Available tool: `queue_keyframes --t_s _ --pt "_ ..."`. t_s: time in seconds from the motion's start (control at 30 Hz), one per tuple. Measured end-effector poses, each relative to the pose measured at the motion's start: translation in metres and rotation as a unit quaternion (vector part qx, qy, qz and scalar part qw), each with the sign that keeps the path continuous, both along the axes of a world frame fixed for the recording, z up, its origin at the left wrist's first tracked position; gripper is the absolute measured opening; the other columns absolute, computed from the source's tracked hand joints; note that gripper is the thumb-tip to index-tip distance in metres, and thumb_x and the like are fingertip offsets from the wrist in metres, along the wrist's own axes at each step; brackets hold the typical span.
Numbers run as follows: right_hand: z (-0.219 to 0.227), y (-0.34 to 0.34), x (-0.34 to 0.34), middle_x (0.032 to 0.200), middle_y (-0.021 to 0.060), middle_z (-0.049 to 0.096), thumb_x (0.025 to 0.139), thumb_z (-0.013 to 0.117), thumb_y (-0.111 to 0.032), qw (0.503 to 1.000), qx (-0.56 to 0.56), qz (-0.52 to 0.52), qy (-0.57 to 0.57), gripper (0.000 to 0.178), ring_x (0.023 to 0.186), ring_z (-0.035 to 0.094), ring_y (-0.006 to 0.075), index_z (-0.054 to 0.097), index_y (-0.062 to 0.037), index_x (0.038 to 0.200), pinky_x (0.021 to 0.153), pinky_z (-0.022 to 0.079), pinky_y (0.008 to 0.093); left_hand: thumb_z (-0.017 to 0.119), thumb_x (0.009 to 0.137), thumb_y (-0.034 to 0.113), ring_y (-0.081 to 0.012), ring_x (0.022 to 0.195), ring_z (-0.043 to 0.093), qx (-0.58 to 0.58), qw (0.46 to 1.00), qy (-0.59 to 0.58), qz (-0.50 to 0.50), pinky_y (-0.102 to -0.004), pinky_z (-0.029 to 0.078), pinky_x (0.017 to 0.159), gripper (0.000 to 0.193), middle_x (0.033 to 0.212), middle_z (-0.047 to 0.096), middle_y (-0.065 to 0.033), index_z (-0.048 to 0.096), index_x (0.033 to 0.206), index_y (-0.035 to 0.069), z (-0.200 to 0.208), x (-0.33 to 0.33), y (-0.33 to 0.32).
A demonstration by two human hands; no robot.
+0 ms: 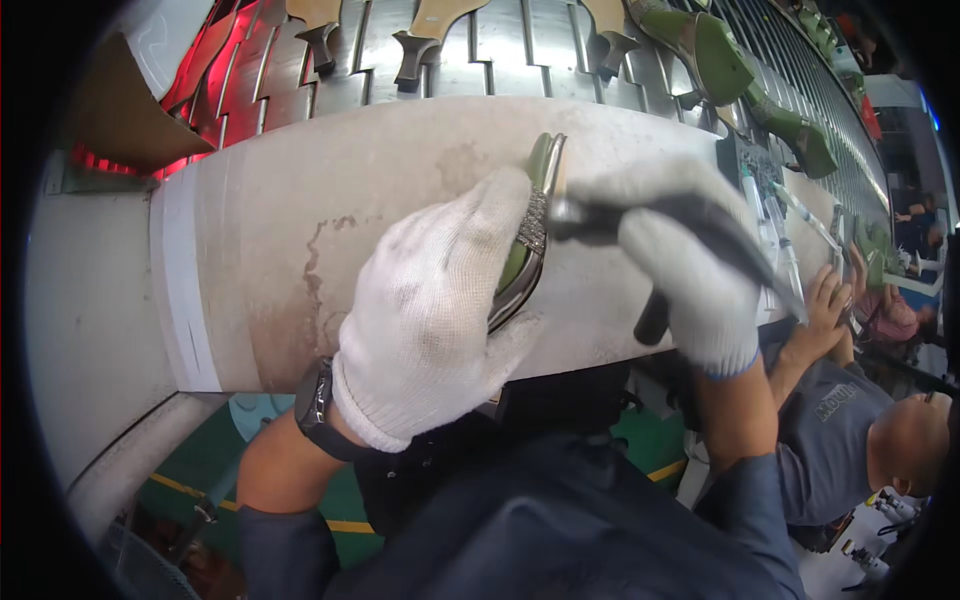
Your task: The person attaches shoe soles to lasted shoe uppers by pressing them together by hand and hammering along the edges with a hammer, then places the assembled shoes onto the conveyor belt.
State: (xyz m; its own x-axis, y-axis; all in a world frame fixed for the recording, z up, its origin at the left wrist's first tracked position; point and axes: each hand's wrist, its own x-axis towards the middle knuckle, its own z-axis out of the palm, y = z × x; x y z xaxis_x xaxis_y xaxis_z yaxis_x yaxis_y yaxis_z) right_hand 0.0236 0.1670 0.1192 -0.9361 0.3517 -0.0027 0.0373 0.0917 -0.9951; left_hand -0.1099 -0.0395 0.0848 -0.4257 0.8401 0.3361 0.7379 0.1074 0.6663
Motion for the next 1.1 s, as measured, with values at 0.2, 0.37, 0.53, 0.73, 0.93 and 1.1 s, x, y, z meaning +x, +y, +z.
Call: queue_keyframes --t_s 0.2,0.37,0.53,0.73,0.93,1.1 --pt "-0.002 -0.032 0.037 0.127 0.0221 0.079 0.093 0.083 0.0 0.98 0.192 -0.053 0.024 0.034 0.117 0.079 0.0262 0.075 0.0048 0.125 0.101 0.062 0.0372 0.092 0.079 0.013 -0.0473 0.124 0.071 0.018 1.0 0.008 0.004 -0.0506 0.055 0.109 0.087 0.134 0.071 -0.0288 0.056 0.155 -0.007 -0.001 0.007 0.009" --pt "-0.011 -0.052 0.036 0.111 0.0229 0.079 0.089 0.086 -0.002 0.952 0.271 -0.078 0.117 0.033 0.101 0.081 0.0322 0.075 0.0029 0.12 0.09 0.063 0.0378 0.093 0.079 0.017 -0.0481 0.124 0.071 0.03 1.0 0.008 0.001 -0.0515 0.054 0.11 0.088 0.133 0.072 -0.0288 0.055 0.155 -0.007 -0.002 0.005 0.003" --pt "-0.017 -0.081 0.038 0.117 0.0242 0.076 0.09 0.082 0.002 0.955 0.264 -0.06 0.121 0.037 0.112 0.077 0.0404 0.068 0.0024 0.125 0.103 0.06 0.0468 0.091 0.074 0.023 -0.0526 0.139 0.061 -0.026 0.999 0.032 -0.003 -0.0575 0.045 0.121 0.102 0.15 0.062 -0.0331 0.049 0.161 -0.008 0.002 0.009 -0.023" --pt "-0.017 -0.106 0.038 0.119 0.0215 0.079 0.085 0.086 0.0 0.973 0.202 -0.053 0.097 0.037 0.106 0.079 0.0385 0.074 0.0011 0.12 0.099 0.063 0.0447 0.088 0.072 0.025 -0.0552 0.145 0.056 -0.029 0.998 0.06 0.003 -0.0605 0.041 0.124 0.105 0.157 0.056 -0.0355 0.046 0.161 -0.012 -0.003 0.013 -0.036" --pt "-0.024 -0.104 0.046 0.119 0.0193 0.079 0.083 0.089 0.002 0.997 0.047 0.024 0.048 0.04 0.11 0.08 0.0333 0.075 0.0002 0.121 0.098 0.063 0.041 0.09 0.071 0.029 -0.0522 0.14 0.058 -0.032 0.997 0.075 0.004 -0.062 0.043 0.12 0.106 0.151 0.058 -0.0346 0.047 0.16 -0.01 -0.007 0.011 -0.039" --pt "-0.032 -0.098 0.049 0.117 0.0203 0.079 0.083 0.089 -0.001 0.98 0.17 -0.015 0.104 0.039 0.109 0.079 0.0388 0.075 -0.0001 0.119 0.099 0.063 0.0449 0.094 0.066 0.027 -0.0534 0.143 0.057 -0.032 0.999 0.028 -0.006 -0.058 0.043 0.122 0.11 0.152 0.059 -0.0349 0.048 0.16 -0.009 -0.009 0.003 -0.038"
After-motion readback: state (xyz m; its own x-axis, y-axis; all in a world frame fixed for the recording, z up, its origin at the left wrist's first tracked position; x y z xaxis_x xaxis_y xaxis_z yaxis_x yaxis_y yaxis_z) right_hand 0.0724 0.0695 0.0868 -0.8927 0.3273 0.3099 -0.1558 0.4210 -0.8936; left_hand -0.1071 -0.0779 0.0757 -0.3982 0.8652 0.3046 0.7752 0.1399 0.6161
